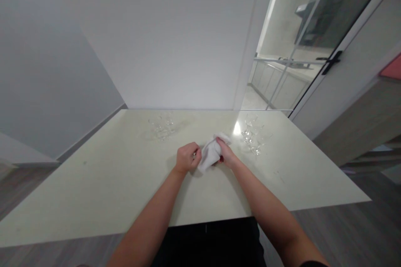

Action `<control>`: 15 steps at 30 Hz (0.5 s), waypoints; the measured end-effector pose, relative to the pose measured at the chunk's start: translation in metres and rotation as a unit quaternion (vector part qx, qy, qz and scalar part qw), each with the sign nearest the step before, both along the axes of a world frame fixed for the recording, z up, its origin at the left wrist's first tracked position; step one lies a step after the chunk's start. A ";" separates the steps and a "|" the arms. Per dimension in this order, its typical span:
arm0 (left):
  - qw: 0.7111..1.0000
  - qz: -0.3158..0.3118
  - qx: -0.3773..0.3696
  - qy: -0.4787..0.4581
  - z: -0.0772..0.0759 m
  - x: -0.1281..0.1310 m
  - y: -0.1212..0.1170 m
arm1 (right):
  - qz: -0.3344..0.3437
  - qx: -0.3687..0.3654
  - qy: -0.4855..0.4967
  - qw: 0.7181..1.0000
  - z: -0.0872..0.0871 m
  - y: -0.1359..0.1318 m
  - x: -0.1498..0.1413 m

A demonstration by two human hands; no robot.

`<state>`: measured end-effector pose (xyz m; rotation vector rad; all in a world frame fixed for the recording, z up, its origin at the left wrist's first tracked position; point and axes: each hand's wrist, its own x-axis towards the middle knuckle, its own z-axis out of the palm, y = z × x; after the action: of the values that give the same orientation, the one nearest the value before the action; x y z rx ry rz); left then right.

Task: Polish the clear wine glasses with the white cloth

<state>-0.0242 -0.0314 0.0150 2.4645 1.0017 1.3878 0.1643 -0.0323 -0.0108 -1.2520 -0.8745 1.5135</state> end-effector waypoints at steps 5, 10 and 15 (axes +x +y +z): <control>0.955 0.070 -0.205 -0.203 0.004 0.006 0.007 | 0.020 0.027 0.078 0.996 0.017 -0.007 -0.002; 0.952 0.016 -0.234 -0.199 0.004 -0.005 0.010 | 0.107 0.098 0.020 0.989 0.017 -0.014 0.002; 0.988 -0.010 -0.115 -0.105 -0.002 -0.011 0.004 | 0.089 0.184 -0.020 0.979 0.007 -0.013 0.009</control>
<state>-0.0353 -0.0272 0.0133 2.1080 1.0235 1.4031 0.1733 -0.0455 -0.0038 -0.9554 -1.2570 1.3844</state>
